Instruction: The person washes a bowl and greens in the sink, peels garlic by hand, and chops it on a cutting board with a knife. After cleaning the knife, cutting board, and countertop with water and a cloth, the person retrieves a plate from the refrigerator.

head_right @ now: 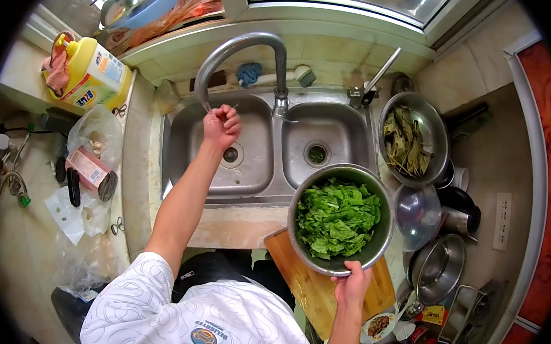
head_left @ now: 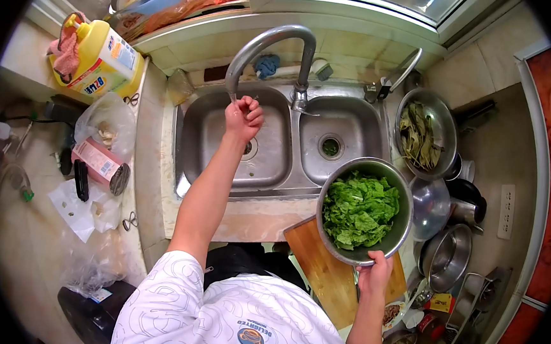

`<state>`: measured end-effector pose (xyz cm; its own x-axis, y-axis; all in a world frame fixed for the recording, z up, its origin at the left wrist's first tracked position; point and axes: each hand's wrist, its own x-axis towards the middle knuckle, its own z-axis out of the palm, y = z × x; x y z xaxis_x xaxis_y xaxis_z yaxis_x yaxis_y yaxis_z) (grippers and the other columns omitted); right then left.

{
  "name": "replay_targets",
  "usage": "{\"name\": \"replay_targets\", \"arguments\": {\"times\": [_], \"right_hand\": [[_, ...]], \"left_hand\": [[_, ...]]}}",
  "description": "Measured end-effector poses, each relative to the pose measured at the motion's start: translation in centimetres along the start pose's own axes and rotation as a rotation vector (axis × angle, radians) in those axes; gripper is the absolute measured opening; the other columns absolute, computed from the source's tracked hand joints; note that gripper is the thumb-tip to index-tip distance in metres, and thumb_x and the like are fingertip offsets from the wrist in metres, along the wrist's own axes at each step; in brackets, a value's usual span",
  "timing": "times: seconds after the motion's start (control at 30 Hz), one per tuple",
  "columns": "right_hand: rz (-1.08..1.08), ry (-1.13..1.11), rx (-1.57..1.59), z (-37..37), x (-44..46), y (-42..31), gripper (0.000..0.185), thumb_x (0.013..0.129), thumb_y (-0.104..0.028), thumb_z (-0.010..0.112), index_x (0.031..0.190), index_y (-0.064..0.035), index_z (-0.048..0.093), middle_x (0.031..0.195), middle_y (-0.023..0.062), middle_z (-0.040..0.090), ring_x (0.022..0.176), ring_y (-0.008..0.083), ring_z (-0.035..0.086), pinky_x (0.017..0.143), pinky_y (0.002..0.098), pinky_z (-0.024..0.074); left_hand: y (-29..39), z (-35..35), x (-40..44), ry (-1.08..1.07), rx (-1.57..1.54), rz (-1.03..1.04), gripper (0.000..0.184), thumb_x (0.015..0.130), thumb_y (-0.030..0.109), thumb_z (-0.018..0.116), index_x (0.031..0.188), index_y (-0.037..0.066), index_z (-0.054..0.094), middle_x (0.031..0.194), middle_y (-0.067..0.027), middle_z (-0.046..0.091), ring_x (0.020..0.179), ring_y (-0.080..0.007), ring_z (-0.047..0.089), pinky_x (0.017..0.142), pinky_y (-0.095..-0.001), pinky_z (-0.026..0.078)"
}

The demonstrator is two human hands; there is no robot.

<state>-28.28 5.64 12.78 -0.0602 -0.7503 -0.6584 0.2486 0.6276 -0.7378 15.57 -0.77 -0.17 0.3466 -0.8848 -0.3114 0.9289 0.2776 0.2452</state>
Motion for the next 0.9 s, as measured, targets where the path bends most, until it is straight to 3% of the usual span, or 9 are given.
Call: {"name": "replay_targets", "arguments": {"times": [0.17,0.2,0.23,0.33,0.53,0.73,0.8,0.87,0.9], "right_hand": [[-0.016,-0.028,-0.020,0.3,0.3,-0.2,0.034,0.075,0.000,0.047,0.108,0.0032,0.043,0.084,0.0122,0.057,0.051,0.0187,0.057,0.035,0.0260,0.0467],[-0.020,-0.019,-0.034,0.2,0.0,-0.1,0.034,0.075,0.000,0.047,0.108,0.0041,0.042,0.084,0.0127,0.057,0.051,0.0191,0.057,0.035,0.0260,0.0465],[-0.005,-0.019,-0.040,-0.3,-0.5,0.0,0.034,0.075,0.000,0.047,0.108,0.0041,0.042,0.084,0.0127,0.057,0.051,0.0191,0.057,0.035,0.0260,0.0465],[-0.031,-0.089,-0.020,0.9,-0.1,-0.5,0.035,0.074,0.000,0.046,0.109,0.0063,0.042,0.086,0.0153,0.057,0.050,0.0203,0.057,0.035,0.0260,0.0456],[0.019,-0.066,-0.008,1.0,0.3,-0.1,0.035,0.075,0.001,0.045,0.109,0.0053,0.042,0.083,0.0147,0.058,0.048,0.0201,0.057,0.035,0.0263,0.0453],[0.051,-0.084,-0.067,2.0,0.7,0.3,0.033,0.076,0.002,0.045,0.109,0.0045,0.042,0.082,0.0149,0.060,0.048,0.0200,0.057,0.034,0.0264,0.0450],[0.040,-0.094,-0.090,2.6,1.5,1.0,0.034,0.077,0.002,0.045,0.110,0.0043,0.043,0.082,0.0141,0.060,0.050,0.0195,0.058,0.035,0.0258,0.0466],[0.030,-0.096,-0.105,3.6,2.1,1.6,0.034,0.077,0.001,0.046,0.110,0.0042,0.045,0.084,0.0135,0.060,0.052,0.0190,0.060,0.037,0.0255,0.0488],[0.045,-0.123,-0.087,3.9,2.3,1.9,0.030,0.077,0.001,0.046,0.106,0.0048,0.048,0.083,0.0141,0.061,0.053,0.0192,0.060,0.037,0.0258,0.0491]], "left_hand": [[1.7,0.4,-2.2,-0.066,0.149,-0.103,0.025,0.091,0.018,0.040,0.088,0.009,0.063,0.047,0.0039,0.024,0.035,-0.0080,0.021,0.033,-0.0226,0.018],[3.3,-2.4,-2.5,-0.146,0.196,-0.321,0.025,0.089,0.018,0.043,0.094,0.007,0.065,0.050,-0.0024,0.045,0.040,-0.0139,0.042,0.036,-0.0285,0.034],[2.4,-5.8,-3.6,-0.129,0.195,-0.320,0.025,0.089,0.018,0.043,0.094,0.007,0.065,0.050,-0.0024,0.045,0.040,-0.0139,0.042,0.036,-0.0285,0.034],[-0.2,-9.5,-5.5,0.414,2.591,-0.104,0.024,0.082,0.022,0.051,0.091,0.005,0.066,0.091,-0.0206,0.066,0.090,-0.0347,0.063,0.077,-0.0430,0.050],[-9.2,2.5,-2.6,0.096,2.084,0.250,0.036,0.082,0.044,0.058,0.081,0.009,0.067,0.081,-0.0156,0.065,0.078,-0.0356,0.062,0.067,-0.0442,0.047],[-11.6,6.2,4.2,0.075,2.187,0.323,0.037,0.084,0.043,0.058,0.078,0.007,0.067,0.073,-0.0177,0.063,0.071,-0.0372,0.061,0.063,-0.0427,0.047],[-11.1,5.8,3.7,0.071,1.899,0.330,0.035,0.085,0.037,0.057,0.077,0.005,0.067,0.073,-0.0161,0.064,0.067,-0.0327,0.062,0.061,-0.0386,0.046],[-11.1,8.1,-1.0,-0.069,1.617,0.530,0.031,0.088,0.026,0.055,0.075,-0.001,0.064,0.065,-0.0075,0.061,0.060,-0.0146,0.057,0.056,-0.0292,0.044],[-10.8,9.3,-3.5,-0.010,1.546,0.295,0.021,0.090,0.019,0.054,0.085,0.000,0.063,0.064,-0.0014,0.057,0.063,-0.0091,0.056,0.056,-0.0230,0.042]]}}
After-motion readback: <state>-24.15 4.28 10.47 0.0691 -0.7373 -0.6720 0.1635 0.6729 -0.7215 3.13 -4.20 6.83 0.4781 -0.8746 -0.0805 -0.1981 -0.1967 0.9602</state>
